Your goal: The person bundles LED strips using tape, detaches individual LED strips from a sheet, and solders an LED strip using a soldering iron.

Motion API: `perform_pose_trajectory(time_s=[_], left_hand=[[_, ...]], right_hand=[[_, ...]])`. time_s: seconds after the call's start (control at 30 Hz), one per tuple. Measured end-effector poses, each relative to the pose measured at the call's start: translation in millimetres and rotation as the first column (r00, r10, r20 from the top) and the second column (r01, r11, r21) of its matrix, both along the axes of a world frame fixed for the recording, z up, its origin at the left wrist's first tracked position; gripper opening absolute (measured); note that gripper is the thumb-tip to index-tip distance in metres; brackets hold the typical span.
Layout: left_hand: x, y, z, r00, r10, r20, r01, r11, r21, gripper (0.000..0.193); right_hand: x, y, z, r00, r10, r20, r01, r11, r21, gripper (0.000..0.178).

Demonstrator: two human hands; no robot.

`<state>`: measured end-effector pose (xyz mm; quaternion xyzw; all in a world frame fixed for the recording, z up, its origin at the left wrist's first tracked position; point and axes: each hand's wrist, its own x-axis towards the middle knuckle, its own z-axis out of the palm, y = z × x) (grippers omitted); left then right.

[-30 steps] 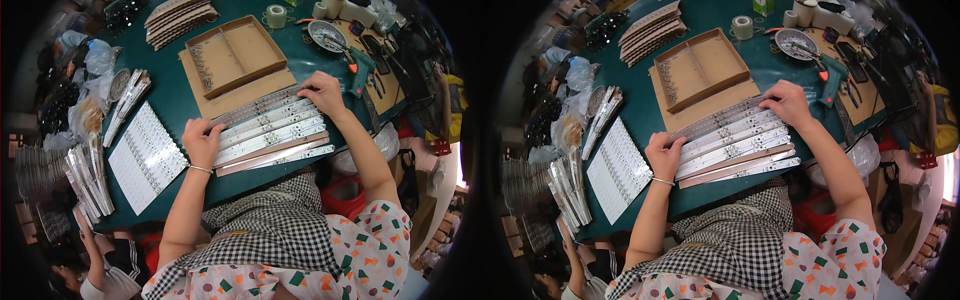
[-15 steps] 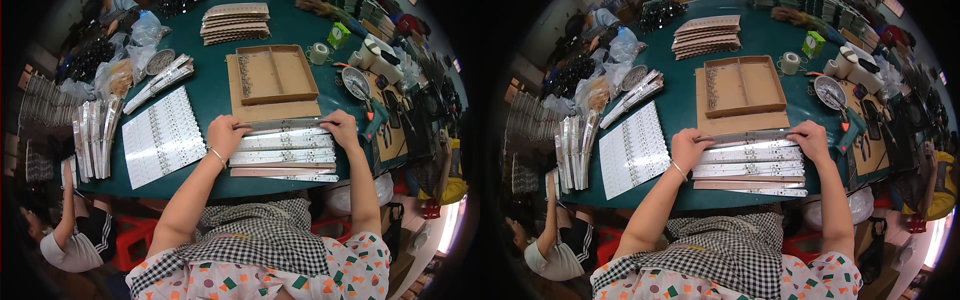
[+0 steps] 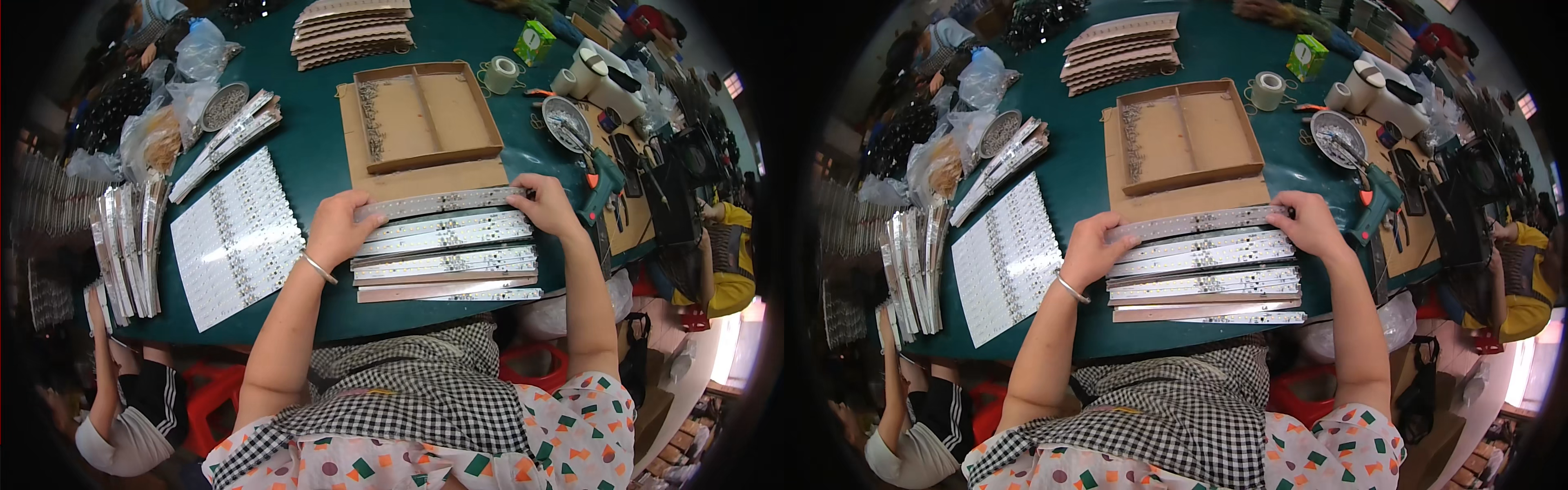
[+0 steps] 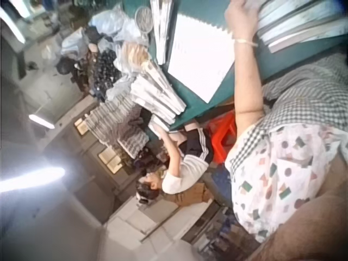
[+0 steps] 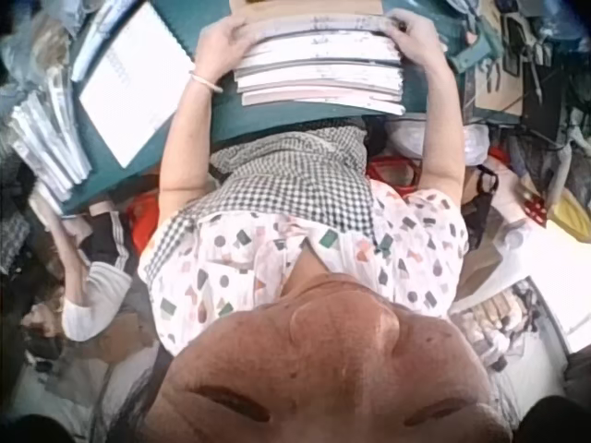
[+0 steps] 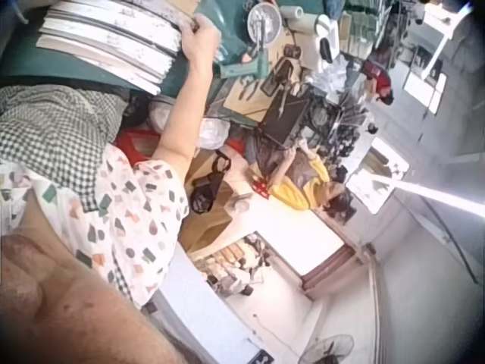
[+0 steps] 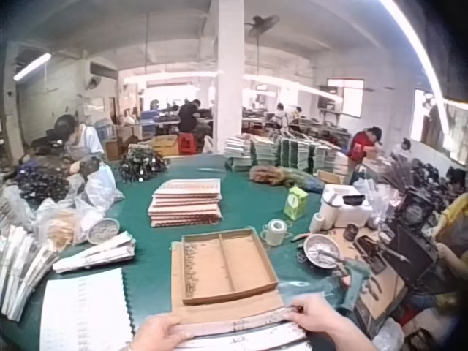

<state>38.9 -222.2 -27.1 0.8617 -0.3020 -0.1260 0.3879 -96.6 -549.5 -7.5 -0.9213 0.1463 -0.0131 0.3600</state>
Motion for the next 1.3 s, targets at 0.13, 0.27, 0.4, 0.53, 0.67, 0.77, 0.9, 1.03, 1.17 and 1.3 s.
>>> perform_pose_trajectory(time_s=[0.13, 0.27, 0.4, 0.53, 0.67, 0.77, 0.9, 1.03, 1.17, 1.3], left_hand=[[-4, -3, -3, 0.998, -0.017, 0.054, 0.021, 0.997, -0.071, 0.017], [-9, -7, -7, 0.975, -0.043, 0.217, 0.06, 0.996, -0.072, 0.012], [-19, -12, -8, 0.857, 0.014, 0.515, 0.041, 0.995, -0.095, 0.01], [-20, -19, -13, 0.837, 0.036, 0.547, -0.023, 0.999, -0.031, 0.01], [-18, -17, -11, 0.783, -0.004, 0.622, 0.032, 0.999, -0.034, 0.011], [-24, -11, -6, 0.78, -0.031, 0.625, 0.069, 0.997, -0.036, 0.015], [-42, -2, 3, 0.78, -0.071, 0.622, 0.131, 0.99, -0.051, 0.024], [-55, 8, 4, 0.865, -0.156, 0.478, 0.215, 0.974, -0.072, 0.028], [-63, 19, 17, 0.91, -0.265, 0.319, 0.239, 0.964, 0.118, 0.1], [-72, 18, 28, 0.856, -0.378, 0.354, 0.228, 0.889, 0.398, 0.123]], right_hand=[[4, -2, -7, 0.924, 0.275, 0.265, -0.167, 0.915, -0.367, 0.016], [3, 1, -13, 0.946, 0.159, 0.281, -0.095, 0.968, -0.231, 0.014], [2, 4, -16, 0.91, 0.152, 0.385, -0.032, 0.953, -0.301, 0.011], [7, 0, -24, 0.871, 0.218, 0.44, -0.014, 0.906, -0.423, 0.012], [1, 0, -22, 0.862, 0.252, 0.44, -0.039, 0.898, -0.439, 0.012], [-3, 1, -11, 0.871, 0.259, 0.416, -0.072, 0.907, -0.414, 0.015], [-33, 14, 8, 0.807, 0.278, 0.521, -0.021, 0.895, -0.446, 0.025], [-57, 19, 19, 0.893, 0.333, 0.304, -0.259, 0.931, -0.259, 0.053], [-72, 23, 32, 0.942, 0.295, 0.157, -0.285, 0.955, -0.084, 0.107], [-61, 53, 44, 0.897, 0.423, -0.126, -0.438, 0.821, -0.366, 0.127]])
